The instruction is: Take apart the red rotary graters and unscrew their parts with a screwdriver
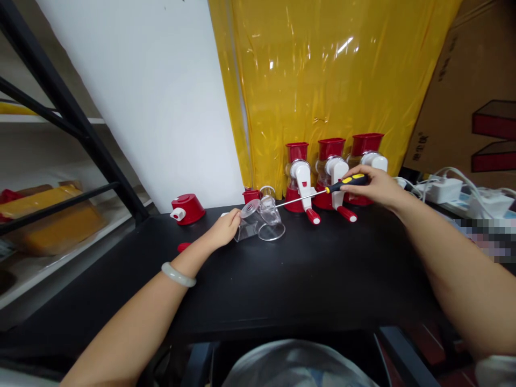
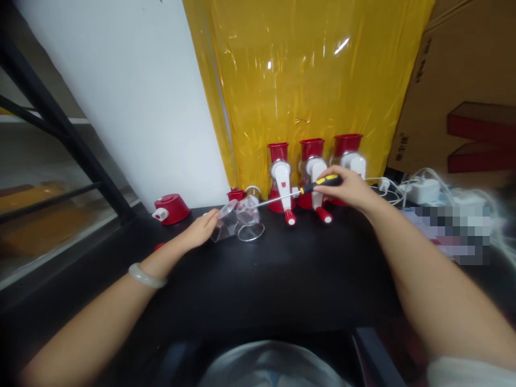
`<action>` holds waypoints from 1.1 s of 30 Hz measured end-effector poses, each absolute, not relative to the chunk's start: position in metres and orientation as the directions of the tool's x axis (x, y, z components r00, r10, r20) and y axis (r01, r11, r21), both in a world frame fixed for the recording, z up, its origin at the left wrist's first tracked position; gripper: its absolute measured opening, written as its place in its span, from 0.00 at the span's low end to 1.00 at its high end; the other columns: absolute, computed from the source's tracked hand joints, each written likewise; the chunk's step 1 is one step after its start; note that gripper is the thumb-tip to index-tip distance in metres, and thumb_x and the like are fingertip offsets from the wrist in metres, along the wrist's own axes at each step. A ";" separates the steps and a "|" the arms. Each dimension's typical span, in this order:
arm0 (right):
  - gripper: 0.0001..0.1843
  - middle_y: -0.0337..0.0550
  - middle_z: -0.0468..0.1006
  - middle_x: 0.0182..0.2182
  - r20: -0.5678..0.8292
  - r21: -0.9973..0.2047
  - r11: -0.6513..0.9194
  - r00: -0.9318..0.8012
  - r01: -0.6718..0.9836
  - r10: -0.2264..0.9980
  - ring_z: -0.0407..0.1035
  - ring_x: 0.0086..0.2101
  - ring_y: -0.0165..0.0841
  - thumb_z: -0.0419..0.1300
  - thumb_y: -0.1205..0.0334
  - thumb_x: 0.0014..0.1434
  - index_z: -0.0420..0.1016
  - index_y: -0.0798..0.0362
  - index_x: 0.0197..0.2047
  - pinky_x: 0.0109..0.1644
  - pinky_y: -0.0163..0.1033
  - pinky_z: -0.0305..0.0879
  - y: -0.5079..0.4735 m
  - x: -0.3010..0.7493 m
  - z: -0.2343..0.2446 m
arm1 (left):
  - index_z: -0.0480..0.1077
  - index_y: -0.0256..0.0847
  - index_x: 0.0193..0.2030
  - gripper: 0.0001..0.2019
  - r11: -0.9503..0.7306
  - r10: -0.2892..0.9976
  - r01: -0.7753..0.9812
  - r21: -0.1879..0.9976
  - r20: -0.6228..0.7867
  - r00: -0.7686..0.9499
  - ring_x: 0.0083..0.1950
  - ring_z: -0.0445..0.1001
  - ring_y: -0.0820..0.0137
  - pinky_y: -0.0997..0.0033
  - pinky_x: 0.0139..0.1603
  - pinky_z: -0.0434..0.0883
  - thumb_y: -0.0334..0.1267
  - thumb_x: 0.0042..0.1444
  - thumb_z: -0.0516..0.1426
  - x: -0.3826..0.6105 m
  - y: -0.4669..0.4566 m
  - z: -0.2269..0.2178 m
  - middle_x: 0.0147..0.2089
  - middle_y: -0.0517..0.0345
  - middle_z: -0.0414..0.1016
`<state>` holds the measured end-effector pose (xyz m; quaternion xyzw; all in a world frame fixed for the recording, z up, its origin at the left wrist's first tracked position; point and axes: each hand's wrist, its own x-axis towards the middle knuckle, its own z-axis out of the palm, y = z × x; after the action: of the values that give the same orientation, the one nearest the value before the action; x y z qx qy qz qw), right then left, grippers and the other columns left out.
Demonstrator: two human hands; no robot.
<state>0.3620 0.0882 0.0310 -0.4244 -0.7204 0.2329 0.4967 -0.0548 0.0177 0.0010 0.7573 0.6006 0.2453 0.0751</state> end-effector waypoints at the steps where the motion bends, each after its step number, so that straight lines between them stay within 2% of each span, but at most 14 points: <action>1: 0.21 0.41 0.78 0.32 0.552 -0.671 0.562 -0.181 0.483 0.814 0.72 0.29 0.36 0.72 0.48 0.41 0.76 0.48 0.37 0.34 0.42 0.68 0.089 0.364 0.031 | 0.65 0.42 0.40 0.18 -0.262 0.949 0.874 0.409 0.276 0.155 0.39 0.75 0.63 0.64 0.44 0.69 0.47 0.64 0.39 -0.055 0.017 0.001 0.36 0.53 0.76; 4: 0.20 0.42 0.80 0.33 0.616 -0.422 0.651 -0.327 0.631 0.716 0.74 0.33 0.39 0.70 0.46 0.44 0.78 0.47 0.38 0.37 0.42 0.68 0.088 0.366 0.032 | 0.65 0.42 0.41 0.18 -0.255 0.951 0.878 0.405 0.268 0.152 0.39 0.75 0.63 0.64 0.44 0.69 0.47 0.64 0.39 -0.055 0.016 0.002 0.37 0.52 0.75; 9: 0.13 0.45 0.79 0.34 0.637 -0.026 0.720 -0.544 0.694 0.547 0.73 0.35 0.38 0.62 0.50 0.56 0.80 0.48 0.39 0.37 0.41 0.65 0.080 0.358 0.033 | 0.64 0.42 0.40 0.17 -0.265 0.948 0.874 0.408 0.275 0.159 0.40 0.75 0.63 0.63 0.44 0.69 0.45 0.64 0.39 -0.057 0.018 0.000 0.37 0.53 0.75; 13: 0.19 0.45 0.79 0.34 0.647 0.154 0.609 -0.545 0.778 0.533 0.73 0.37 0.40 0.61 0.44 0.55 0.80 0.48 0.42 0.34 0.40 0.60 0.065 0.349 0.037 | 0.64 0.42 0.39 0.16 -0.265 0.947 0.873 0.409 0.281 0.156 0.39 0.75 0.64 0.64 0.44 0.69 0.45 0.64 0.39 -0.057 0.019 -0.002 0.36 0.53 0.75; 16: 0.20 0.47 0.79 0.33 0.687 0.231 0.510 -0.510 0.829 0.517 0.72 0.36 0.40 0.54 0.44 0.61 0.80 0.50 0.38 0.32 0.40 0.57 0.058 0.343 0.037 | 0.64 0.42 0.39 0.16 -0.265 0.945 0.878 0.399 0.287 0.155 0.39 0.74 0.64 0.64 0.43 0.69 0.45 0.64 0.39 -0.055 0.017 0.000 0.36 0.53 0.75; 18: 0.22 0.48 0.78 0.31 0.722 0.248 0.453 -0.475 0.856 0.503 0.71 0.34 0.39 0.49 0.49 0.66 0.79 0.52 0.33 0.32 0.41 0.56 0.058 0.340 0.036 | 0.64 0.42 0.39 0.16 -0.266 0.945 0.880 0.394 0.288 0.157 0.38 0.74 0.64 0.64 0.43 0.69 0.45 0.64 0.39 -0.055 0.016 0.000 0.35 0.54 0.74; 20: 0.23 0.49 0.77 0.29 0.764 0.211 0.457 -0.437 0.864 0.475 0.70 0.34 0.39 0.48 0.52 0.66 0.77 0.53 0.30 0.34 0.41 0.57 0.061 0.338 0.034 | 0.64 0.42 0.39 0.16 -0.270 0.943 0.881 0.388 0.291 0.160 0.38 0.74 0.64 0.64 0.42 0.68 0.45 0.64 0.39 -0.055 0.016 0.000 0.35 0.54 0.74; 24: 0.15 0.47 0.78 0.30 0.844 -0.011 0.609 -0.319 0.793 0.430 0.70 0.33 0.38 0.56 0.50 0.61 0.76 0.51 0.32 0.38 0.42 0.63 0.071 0.337 0.030 | 0.64 0.42 0.40 0.17 -0.272 0.942 0.884 0.380 0.295 0.163 0.39 0.74 0.64 0.64 0.43 0.68 0.45 0.65 0.39 -0.057 0.018 -0.002 0.36 0.53 0.74; 26: 0.14 0.45 0.78 0.29 0.877 -0.142 0.632 -0.199 0.762 0.437 0.71 0.31 0.38 0.59 0.48 0.58 0.74 0.50 0.30 0.36 0.42 0.64 0.074 0.337 0.028 | 0.65 0.42 0.42 0.17 -0.272 0.941 0.885 0.377 0.298 0.163 0.40 0.75 0.63 0.64 0.44 0.68 0.46 0.65 0.39 -0.058 0.019 -0.003 0.37 0.53 0.75; 28: 0.14 0.44 0.77 0.27 0.893 -0.223 0.624 -0.099 0.748 0.438 0.70 0.28 0.37 0.61 0.48 0.57 0.73 0.50 0.28 0.33 0.41 0.64 0.076 0.337 0.026 | 0.65 0.43 0.41 0.17 -0.268 0.942 0.887 0.376 0.293 0.160 0.40 0.75 0.63 0.64 0.44 0.68 0.46 0.65 0.39 -0.058 0.019 -0.002 0.37 0.53 0.75; 30: 0.15 0.44 0.75 0.24 0.905 -0.203 0.614 -0.094 0.763 0.416 0.68 0.26 0.35 0.59 0.49 0.58 0.71 0.50 0.25 0.31 0.41 0.62 0.076 0.337 0.025 | 0.65 0.43 0.41 0.17 -0.258 0.947 0.890 0.376 0.283 0.155 0.40 0.75 0.63 0.64 0.44 0.69 0.46 0.65 0.39 -0.057 0.019 -0.002 0.37 0.53 0.75; 33: 0.18 0.45 0.73 0.23 0.902 -0.042 0.579 -0.218 0.815 0.373 0.66 0.27 0.35 0.54 0.52 0.62 0.70 0.51 0.24 0.32 0.41 0.60 0.074 0.339 0.026 | 0.64 0.43 0.41 0.17 -0.250 0.949 0.890 0.380 0.278 0.147 0.41 0.75 0.63 0.64 0.44 0.68 0.45 0.65 0.39 -0.055 0.018 0.000 0.37 0.53 0.75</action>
<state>0.3387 0.0743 0.0261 -0.3978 -0.7461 -0.2290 0.4823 -0.0550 0.0182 -0.0005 0.7548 0.6093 0.2346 0.0626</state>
